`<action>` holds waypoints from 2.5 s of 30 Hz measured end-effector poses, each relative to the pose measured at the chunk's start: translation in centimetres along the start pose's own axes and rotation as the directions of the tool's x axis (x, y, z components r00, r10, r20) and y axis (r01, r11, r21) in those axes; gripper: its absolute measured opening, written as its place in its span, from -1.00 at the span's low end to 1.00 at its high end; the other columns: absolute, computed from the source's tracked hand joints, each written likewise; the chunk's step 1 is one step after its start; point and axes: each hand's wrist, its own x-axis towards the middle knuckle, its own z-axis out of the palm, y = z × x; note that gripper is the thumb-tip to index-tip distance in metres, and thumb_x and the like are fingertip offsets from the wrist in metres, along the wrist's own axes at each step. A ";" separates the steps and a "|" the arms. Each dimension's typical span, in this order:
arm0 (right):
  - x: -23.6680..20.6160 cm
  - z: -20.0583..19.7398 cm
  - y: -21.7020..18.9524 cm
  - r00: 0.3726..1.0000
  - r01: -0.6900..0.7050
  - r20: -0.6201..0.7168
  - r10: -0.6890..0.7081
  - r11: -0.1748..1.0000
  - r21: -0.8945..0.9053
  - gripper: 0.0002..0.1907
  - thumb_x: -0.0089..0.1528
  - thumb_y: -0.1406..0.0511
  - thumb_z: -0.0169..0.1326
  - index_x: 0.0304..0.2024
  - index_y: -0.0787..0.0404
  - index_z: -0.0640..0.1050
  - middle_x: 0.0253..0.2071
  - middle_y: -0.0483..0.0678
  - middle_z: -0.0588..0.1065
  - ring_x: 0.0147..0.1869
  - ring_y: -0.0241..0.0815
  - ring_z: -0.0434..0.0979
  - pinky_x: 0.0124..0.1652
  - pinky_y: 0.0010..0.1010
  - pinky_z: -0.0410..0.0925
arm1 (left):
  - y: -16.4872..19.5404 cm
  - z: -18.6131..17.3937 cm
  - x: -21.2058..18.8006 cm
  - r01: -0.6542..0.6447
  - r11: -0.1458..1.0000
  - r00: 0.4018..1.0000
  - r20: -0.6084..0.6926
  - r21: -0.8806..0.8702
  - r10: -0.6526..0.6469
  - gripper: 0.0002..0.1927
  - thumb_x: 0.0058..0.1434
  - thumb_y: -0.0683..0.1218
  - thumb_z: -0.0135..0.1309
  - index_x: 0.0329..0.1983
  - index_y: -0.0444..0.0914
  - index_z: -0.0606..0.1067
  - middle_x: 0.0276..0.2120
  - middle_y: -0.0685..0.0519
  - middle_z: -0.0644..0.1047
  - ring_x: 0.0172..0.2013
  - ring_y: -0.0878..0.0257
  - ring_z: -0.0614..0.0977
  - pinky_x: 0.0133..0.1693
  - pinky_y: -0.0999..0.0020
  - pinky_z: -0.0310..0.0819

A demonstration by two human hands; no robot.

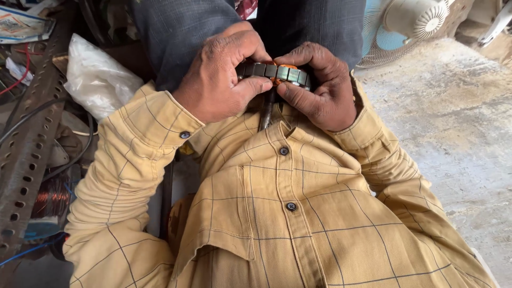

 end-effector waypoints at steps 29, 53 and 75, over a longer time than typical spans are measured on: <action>1.4 -1.1 -0.1 0.982 0.167 -0.028 -0.184 0.936 -0.311 -0.56 0.37 0.33 0.33 0.26 0.23 0.52 -0.17 -0.08 0.49 -0.09 -0.32 0.48 -0.05 -0.52 0.38 | 2.4 -0.3 1.8 -0.475 0.625 0.824 0.063 0.619 0.563 -0.73 0.41 -0.20 0.07 0.13 -0.42 0.47 -0.12 -0.13 0.59 -0.13 0.10 0.65 -0.11 0.22 0.56; 2.5 -1.3 1.6 0.948 0.273 -0.058 -0.314 0.890 -0.365 -0.53 0.31 0.28 0.33 0.24 0.19 0.54 -0.13 -0.06 0.57 -0.10 -0.23 0.53 -0.06 -0.42 0.45 | 4.3 0.7 4.8 -0.608 0.150 0.748 0.499 0.780 0.438 -0.80 0.48 -0.16 0.00 0.07 -0.36 0.47 -0.45 -0.01 0.47 -0.40 0.20 0.54 -0.31 0.32 0.43; 2.1 -1.5 1.4 0.966 0.227 -0.043 -0.255 0.917 -0.327 -0.61 0.37 0.26 0.34 0.19 0.21 0.56 -0.18 -0.02 0.50 -0.13 -0.18 0.49 -0.10 -0.39 0.39 | 2.4 -2.8 4.0 -0.526 0.688 0.850 0.278 0.501 0.447 -0.62 0.48 -0.36 -0.05 0.34 -0.46 0.30 -0.26 -0.08 0.49 -0.27 0.11 0.55 -0.18 0.22 0.50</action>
